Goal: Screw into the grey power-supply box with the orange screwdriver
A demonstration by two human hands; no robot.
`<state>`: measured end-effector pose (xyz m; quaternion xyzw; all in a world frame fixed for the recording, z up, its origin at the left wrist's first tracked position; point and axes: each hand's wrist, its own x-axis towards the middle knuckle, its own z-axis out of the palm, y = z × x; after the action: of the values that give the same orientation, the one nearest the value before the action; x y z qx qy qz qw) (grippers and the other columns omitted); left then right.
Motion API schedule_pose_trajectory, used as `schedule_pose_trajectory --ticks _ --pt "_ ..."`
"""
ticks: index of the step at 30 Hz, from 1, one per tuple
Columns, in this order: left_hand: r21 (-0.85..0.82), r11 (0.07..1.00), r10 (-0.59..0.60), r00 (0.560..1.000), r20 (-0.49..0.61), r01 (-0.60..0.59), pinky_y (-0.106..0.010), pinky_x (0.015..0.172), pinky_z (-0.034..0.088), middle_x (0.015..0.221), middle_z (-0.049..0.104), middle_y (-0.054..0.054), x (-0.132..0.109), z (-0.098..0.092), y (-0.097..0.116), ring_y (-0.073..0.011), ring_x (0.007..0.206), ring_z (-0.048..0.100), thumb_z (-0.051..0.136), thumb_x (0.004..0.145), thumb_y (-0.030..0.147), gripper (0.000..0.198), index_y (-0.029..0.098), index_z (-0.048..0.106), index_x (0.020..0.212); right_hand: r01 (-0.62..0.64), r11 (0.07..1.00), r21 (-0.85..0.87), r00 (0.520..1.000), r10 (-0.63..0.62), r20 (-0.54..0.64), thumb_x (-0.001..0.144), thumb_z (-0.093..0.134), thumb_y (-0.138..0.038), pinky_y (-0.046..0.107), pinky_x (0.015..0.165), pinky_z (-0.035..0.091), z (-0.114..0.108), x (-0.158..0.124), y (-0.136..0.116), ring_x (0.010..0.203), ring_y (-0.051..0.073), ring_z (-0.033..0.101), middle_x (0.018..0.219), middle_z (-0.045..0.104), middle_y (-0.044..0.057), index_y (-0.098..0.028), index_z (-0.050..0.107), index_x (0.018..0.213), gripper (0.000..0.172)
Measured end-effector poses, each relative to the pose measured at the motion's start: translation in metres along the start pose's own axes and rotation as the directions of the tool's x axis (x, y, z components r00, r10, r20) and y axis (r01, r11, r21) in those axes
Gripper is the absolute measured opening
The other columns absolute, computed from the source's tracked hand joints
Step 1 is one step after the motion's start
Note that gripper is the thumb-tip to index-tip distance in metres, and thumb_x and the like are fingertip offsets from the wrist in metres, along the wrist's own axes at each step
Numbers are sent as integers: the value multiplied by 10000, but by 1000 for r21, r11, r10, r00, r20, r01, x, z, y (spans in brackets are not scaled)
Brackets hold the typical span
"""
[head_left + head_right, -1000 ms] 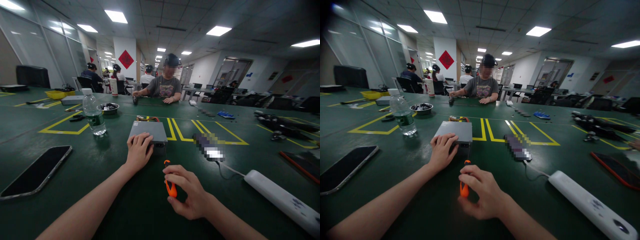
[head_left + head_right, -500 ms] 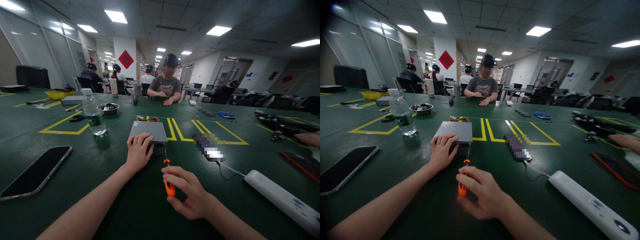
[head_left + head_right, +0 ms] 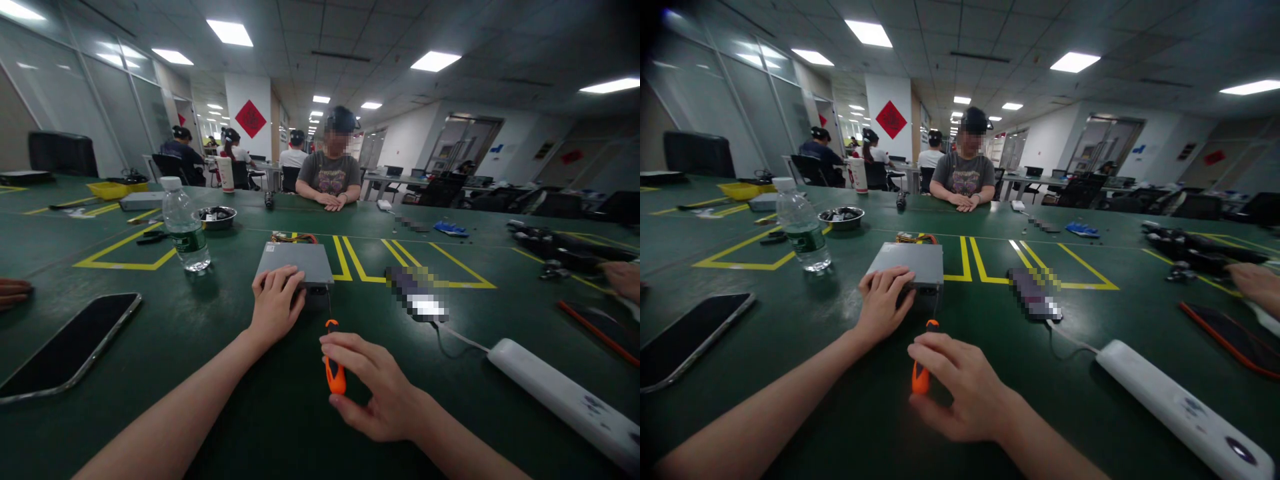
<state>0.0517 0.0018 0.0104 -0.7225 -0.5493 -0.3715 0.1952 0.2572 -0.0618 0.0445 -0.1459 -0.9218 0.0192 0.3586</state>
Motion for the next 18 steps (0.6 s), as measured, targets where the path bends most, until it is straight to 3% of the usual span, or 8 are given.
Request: schedule_pose_trajectory --ticks 4,9,13,18 --pt "-2 1000 1 1000 -7 -1 -431 974 226 1177 574 -53 0 0 0 -220 1132 468 470 847 280 275 253 519 1117 40 997 -70 999 -42 -13 908 413 -305 308 695 519 -1 0 1 937 221 616 1085 573 155 -161 468 1126 267" --pt "-11 1000 2 1000 -1 -2 -429 973 227 1185 570 -59 -1 0 -1 -222 1141 462 470 847 284 278 251 519 1118 -32 998 56 992 38 -118 870 508 -291 312 726 525 2 -7 6 948 216 623 1072 578 137 -187 388 1088 269" --pt "-10 1000 -5 1000 0 5 -427 973 227 1184 571 -56 0 0 -1 -218 1137 466 477 845 280 272 249 521 1112 -35 987 156 997 46 -65 868 490 -312 349 763 520 1 -8 7 991 232 595 1123 542 153 -172 376 1166 348" --pt "-10 1000 -6 1000 5 6 -426 977 222 1183 571 -52 0 -1 0 -214 1144 462 468 851 286 272 251 517 1116 4 999 -42 1000 -3 23 911 425 -328 351 725 515 -3 -3 4 980 244 588 1160 534 162 -165 466 1179 316"
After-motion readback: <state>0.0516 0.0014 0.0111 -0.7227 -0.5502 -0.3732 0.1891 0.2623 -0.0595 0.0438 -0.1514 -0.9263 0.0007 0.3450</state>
